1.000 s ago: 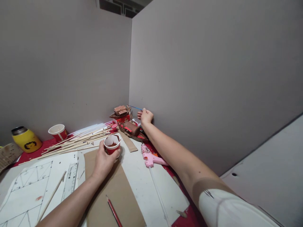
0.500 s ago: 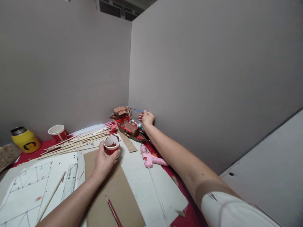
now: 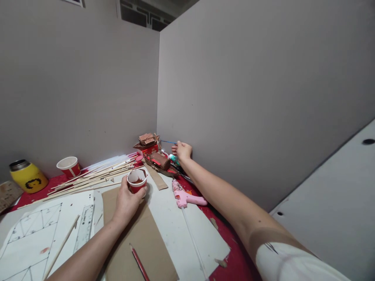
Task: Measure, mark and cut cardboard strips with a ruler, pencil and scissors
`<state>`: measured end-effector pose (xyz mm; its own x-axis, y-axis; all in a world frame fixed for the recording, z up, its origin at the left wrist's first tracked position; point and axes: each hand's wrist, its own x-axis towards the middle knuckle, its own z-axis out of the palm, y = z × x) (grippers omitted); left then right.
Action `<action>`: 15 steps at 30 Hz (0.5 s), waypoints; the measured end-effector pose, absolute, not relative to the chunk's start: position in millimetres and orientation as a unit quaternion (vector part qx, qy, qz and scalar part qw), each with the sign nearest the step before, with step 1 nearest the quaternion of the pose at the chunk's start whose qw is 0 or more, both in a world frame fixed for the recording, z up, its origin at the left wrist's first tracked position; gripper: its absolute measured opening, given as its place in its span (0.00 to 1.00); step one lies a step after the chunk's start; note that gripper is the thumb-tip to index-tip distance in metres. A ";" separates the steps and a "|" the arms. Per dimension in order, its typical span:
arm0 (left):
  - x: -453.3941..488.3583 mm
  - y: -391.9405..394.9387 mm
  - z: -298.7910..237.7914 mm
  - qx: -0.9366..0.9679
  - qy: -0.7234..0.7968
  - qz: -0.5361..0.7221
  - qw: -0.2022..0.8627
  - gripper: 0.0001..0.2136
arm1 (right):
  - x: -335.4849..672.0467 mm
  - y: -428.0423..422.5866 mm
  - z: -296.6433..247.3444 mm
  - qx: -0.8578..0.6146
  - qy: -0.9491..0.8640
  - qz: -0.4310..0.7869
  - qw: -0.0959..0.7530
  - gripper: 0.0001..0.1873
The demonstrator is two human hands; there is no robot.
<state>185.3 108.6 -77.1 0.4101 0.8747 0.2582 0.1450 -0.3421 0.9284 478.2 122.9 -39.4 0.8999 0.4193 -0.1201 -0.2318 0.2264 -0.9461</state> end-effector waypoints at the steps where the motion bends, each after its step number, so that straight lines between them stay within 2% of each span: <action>1: 185.2 108.7 -77.2 0.711 0.358 0.407 0.447 0.24 | 478.4 121.5 -40.0 -0.587 -0.082 0.210 0.777 0.16; 15: 185.8 110.6 -80.2 0.715 0.355 0.410 0.441 0.24 | 484.5 121.3 -41.0 -0.596 -0.132 0.182 0.771 0.16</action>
